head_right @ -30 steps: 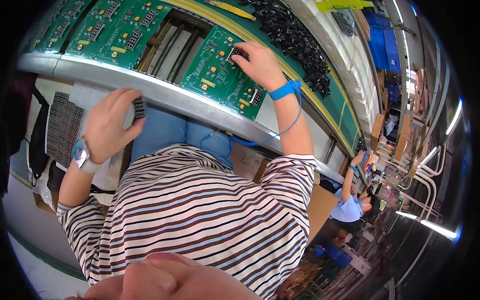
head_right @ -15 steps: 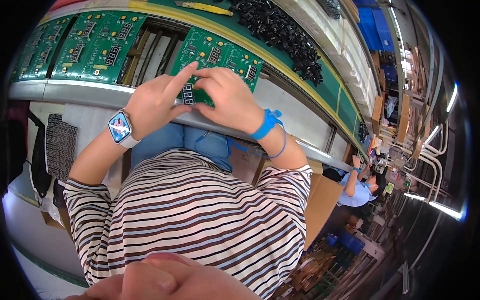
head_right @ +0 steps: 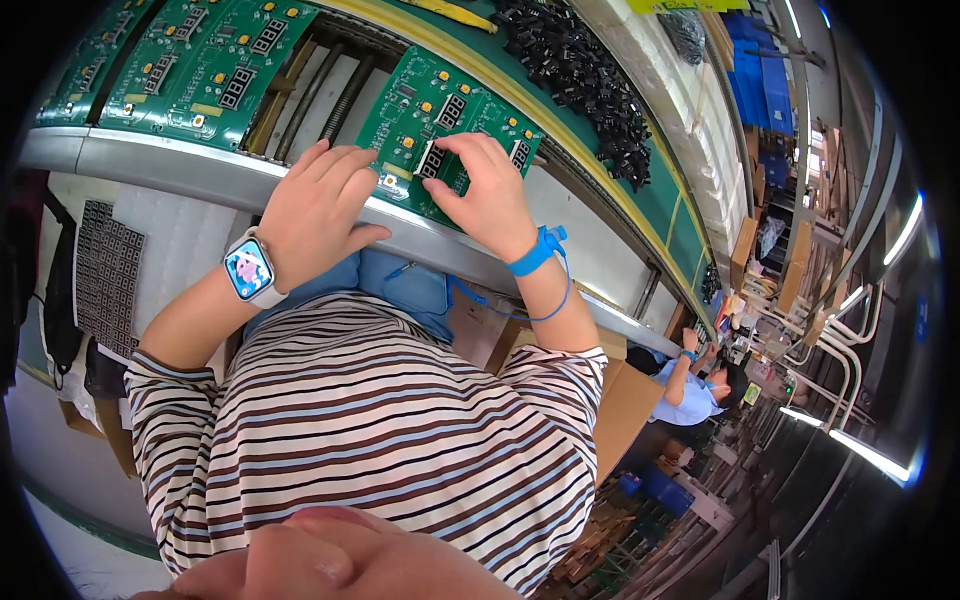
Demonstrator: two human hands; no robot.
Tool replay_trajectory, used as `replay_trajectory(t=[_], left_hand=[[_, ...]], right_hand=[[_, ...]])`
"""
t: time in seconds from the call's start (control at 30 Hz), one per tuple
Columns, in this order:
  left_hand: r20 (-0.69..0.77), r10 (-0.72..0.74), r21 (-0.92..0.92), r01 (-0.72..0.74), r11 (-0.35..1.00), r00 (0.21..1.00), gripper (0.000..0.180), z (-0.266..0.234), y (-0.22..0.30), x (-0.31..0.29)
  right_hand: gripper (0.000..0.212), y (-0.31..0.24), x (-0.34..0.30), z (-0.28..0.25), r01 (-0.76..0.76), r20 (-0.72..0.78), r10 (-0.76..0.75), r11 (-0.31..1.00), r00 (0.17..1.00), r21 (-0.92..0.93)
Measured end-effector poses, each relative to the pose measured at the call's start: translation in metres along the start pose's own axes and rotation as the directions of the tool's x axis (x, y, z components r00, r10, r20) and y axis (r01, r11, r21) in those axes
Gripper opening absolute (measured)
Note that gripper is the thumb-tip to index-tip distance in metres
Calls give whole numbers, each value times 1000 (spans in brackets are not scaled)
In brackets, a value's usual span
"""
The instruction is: The person places electronic components onto a printed circuit board by hand.
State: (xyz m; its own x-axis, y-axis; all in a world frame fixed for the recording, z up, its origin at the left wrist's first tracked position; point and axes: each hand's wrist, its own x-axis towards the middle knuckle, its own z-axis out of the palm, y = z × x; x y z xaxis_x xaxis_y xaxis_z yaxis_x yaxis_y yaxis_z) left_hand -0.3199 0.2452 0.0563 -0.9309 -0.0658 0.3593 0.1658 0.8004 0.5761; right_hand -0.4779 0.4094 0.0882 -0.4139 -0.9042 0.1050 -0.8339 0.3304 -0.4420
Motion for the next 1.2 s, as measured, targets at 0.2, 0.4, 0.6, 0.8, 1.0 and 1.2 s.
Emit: replay_trajectory(t=[0.2, 0.4, 0.6, 0.8, 1.0, 1.2], left_hand=[[62, -18, 85, 12, 996, 998, 49, 10, 1, -9], [69, -25, 128, 16, 992, 997, 48, 10, 3, -8], [68, -38, 141, 28, 990, 997, 48, 10, 5, -7], [98, -62, 160, 45, 986, 993, 49, 10, 8, -6], [105, -60, 161, 43, 986, 993, 50, 9, 8, -6], [-146, 2, 144, 19, 989, 989, 49, -31, -21, -10]], right_hand=[[37, 5, 3, 7, -16, -11, 16, 1000, 1000, 4], [35, 5, 2, 7, 25, -25, -26, 998, 999, -54], [34, 5, 1, 5, 4, -15, -5, 999, 1000, -43], [33, 3, 2, 4, 28, -3, -29, 997, 1000, -75], [34, 7, -2, 6, 35, -11, -36, 996, 999, -78], [35, 11, -6, -7, 107, -48, -110, 993, 993, -59]])
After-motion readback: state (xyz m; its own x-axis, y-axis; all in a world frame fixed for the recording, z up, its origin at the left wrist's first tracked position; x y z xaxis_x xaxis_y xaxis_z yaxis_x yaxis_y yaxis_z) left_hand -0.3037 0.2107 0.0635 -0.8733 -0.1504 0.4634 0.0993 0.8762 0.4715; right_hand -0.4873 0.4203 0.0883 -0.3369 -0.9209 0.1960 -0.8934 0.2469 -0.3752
